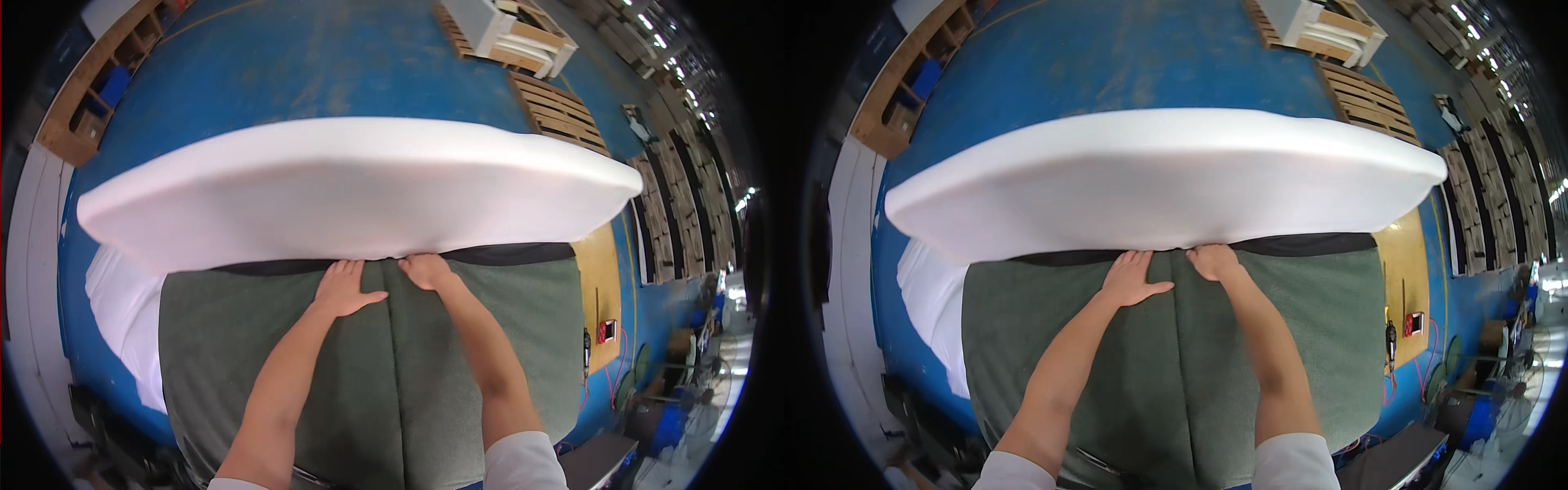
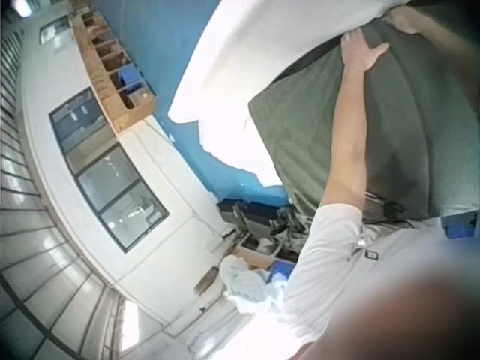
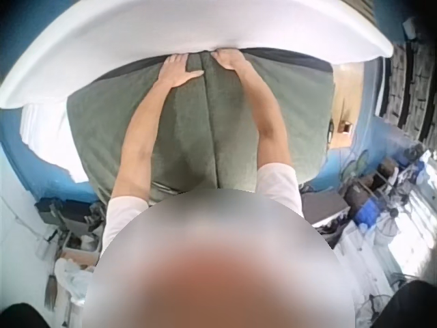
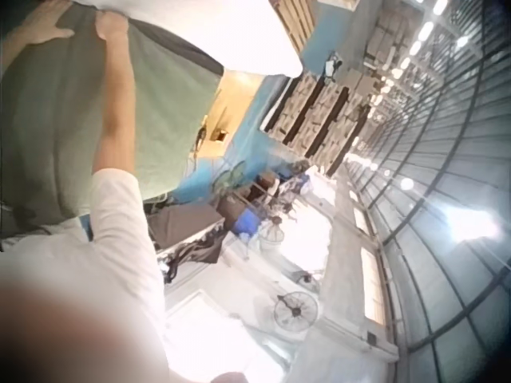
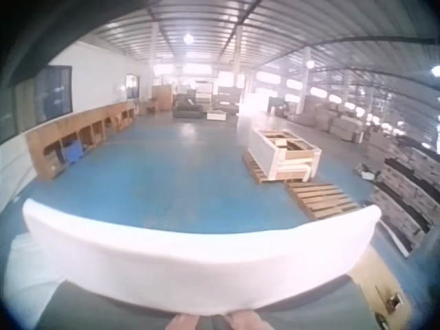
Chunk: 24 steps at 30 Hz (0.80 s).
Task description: Applying and trimming upholstery fabric and foam padding to a furniture frame.
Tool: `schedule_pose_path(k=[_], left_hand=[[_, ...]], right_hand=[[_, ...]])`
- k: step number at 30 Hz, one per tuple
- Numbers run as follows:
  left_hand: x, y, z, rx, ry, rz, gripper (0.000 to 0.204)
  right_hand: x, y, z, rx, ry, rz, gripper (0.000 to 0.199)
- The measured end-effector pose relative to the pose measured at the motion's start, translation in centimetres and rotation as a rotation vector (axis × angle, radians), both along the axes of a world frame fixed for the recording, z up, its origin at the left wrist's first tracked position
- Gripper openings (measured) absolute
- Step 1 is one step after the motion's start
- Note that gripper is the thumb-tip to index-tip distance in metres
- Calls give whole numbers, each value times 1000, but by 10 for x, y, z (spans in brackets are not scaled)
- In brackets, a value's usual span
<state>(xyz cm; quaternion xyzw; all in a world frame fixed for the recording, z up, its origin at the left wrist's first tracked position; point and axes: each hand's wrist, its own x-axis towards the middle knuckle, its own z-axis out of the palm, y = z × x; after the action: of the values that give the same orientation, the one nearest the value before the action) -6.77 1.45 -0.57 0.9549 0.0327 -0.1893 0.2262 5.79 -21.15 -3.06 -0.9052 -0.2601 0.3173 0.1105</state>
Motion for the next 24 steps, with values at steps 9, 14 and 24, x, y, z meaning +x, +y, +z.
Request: schedule_pose_path(k=[9, 14, 24], left_hand=[[0, -5, 1, 20, -29, 13, 106], [0, -6, -3, 13, -37, 21, 103], [2, -10, 0, 29, -39, 17, 101]], right_hand=[[17, -81, 22, 167, -166, 98, 48], [38, -115, 19, 264, -69, 216, 49], [63, -148, 21, 98, -78, 109, 46]])
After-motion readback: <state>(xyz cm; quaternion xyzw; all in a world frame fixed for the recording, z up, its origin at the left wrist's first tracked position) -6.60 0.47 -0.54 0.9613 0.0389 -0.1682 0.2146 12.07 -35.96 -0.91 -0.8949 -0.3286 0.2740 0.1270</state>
